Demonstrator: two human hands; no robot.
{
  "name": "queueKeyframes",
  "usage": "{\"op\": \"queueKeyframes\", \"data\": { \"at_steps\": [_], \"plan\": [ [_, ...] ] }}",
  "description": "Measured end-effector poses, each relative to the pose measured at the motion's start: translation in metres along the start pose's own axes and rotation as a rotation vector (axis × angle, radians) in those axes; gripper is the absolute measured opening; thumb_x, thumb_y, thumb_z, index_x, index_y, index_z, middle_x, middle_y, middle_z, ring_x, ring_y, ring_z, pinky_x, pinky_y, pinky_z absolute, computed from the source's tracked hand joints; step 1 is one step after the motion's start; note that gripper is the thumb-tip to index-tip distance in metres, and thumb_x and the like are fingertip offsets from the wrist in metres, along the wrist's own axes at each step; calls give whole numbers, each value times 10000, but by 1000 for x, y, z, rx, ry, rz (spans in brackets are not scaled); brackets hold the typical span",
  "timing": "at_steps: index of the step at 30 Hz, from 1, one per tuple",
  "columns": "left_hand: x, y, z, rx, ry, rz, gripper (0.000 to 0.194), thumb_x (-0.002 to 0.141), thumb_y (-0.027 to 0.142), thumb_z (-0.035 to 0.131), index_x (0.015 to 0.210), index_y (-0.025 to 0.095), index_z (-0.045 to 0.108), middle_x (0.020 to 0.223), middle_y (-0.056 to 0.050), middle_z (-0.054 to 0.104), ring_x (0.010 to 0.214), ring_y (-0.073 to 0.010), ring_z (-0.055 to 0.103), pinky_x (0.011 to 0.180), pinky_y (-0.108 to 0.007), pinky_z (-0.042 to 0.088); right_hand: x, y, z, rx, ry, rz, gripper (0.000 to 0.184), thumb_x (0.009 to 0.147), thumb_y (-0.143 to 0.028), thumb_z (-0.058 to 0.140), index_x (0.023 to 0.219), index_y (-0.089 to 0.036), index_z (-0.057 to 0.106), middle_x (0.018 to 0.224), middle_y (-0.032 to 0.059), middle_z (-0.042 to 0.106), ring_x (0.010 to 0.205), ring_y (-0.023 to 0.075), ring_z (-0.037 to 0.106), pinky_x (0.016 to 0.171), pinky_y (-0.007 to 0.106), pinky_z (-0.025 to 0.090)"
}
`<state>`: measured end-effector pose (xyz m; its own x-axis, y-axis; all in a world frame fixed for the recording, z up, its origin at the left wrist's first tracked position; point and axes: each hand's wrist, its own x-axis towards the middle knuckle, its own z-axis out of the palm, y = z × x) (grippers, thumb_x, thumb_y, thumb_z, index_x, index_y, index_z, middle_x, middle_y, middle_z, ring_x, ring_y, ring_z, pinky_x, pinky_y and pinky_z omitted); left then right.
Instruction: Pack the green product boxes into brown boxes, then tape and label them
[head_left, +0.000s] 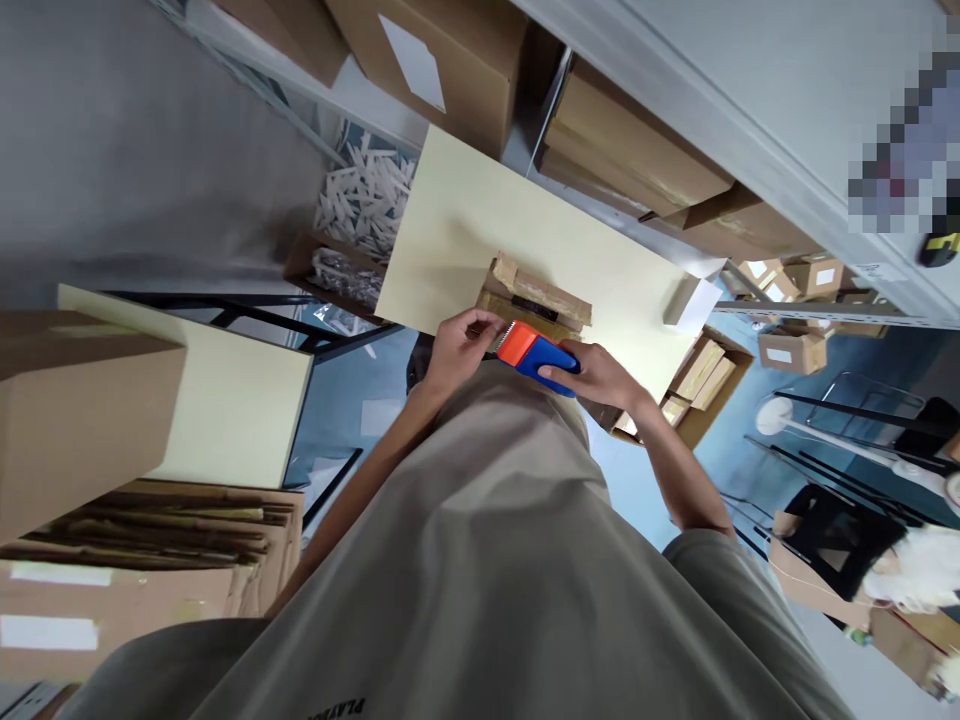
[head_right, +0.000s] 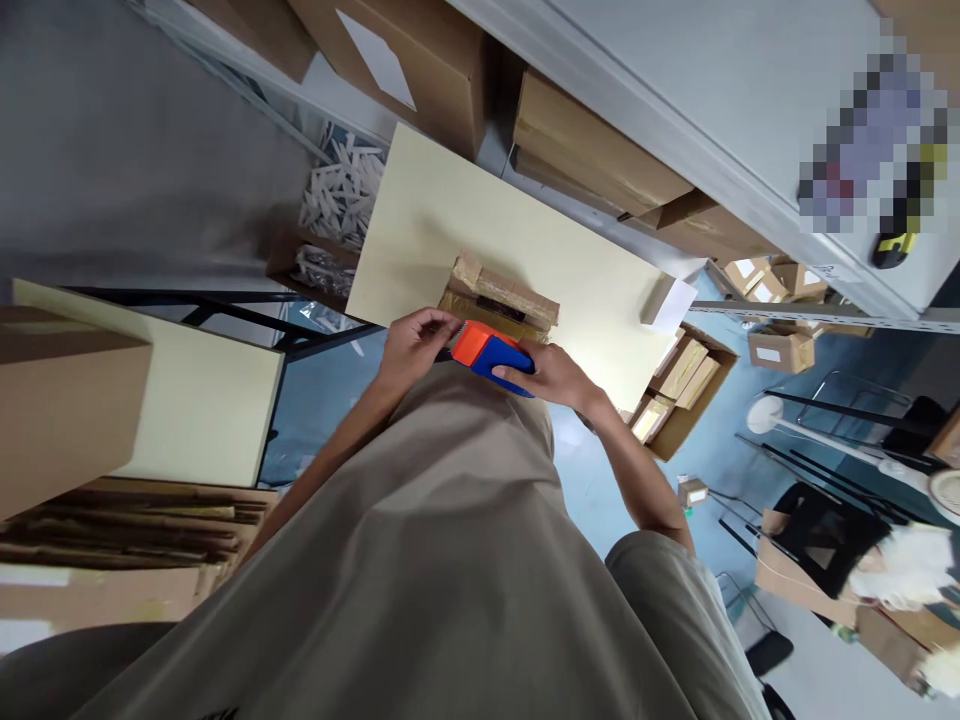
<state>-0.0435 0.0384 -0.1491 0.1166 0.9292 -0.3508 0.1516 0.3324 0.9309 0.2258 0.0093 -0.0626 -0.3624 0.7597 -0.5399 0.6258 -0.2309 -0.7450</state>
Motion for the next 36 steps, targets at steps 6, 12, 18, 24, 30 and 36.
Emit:
{"op": "queueKeyframes", "data": {
  "at_steps": [6,12,18,24,30,36],
  "plan": [
    [41,-13,-34,-156,264,17,360,899,526,890,895,199,740,692,28,678,623,-112,656,644,-210,569,-7,-10,-53,-120,-92,165,686,951,-898,690,913,-213,711,775,39,767,681,197,705,595,298,467],
    [80,-13,-21,-276,212,47,353,967,528,873,968,202,737,815,7,748,765,-134,778,786,-251,676,11,-1,-84,41,-75,249,748,819,-943,803,933,-211,701,796,73,805,678,217,766,583,301,586],
    [104,-22,-14,-252,154,70,343,968,504,883,986,194,737,831,-8,758,822,-158,805,824,-273,695,28,20,-86,183,-78,286,773,737,-958,855,870,-210,710,735,70,796,631,218,758,547,307,618],
    [102,-42,-19,-180,166,30,334,983,492,849,974,186,717,793,1,721,752,-152,785,762,-272,695,42,26,-74,169,-121,345,765,744,-950,859,871,-211,709,740,71,794,655,219,782,559,306,644],
    [92,-62,-22,-178,232,-41,395,918,535,885,928,186,700,735,20,691,664,-130,748,663,-227,670,47,20,-68,68,-154,344,695,860,-889,821,918,-202,729,731,51,785,659,197,773,571,283,601],
    [92,-97,-21,-158,269,-106,356,905,496,880,901,187,703,730,12,682,662,-132,711,657,-243,652,58,7,-61,-126,-198,334,677,949,-855,748,876,-182,734,774,72,798,656,178,743,563,272,529]
  ]
}}
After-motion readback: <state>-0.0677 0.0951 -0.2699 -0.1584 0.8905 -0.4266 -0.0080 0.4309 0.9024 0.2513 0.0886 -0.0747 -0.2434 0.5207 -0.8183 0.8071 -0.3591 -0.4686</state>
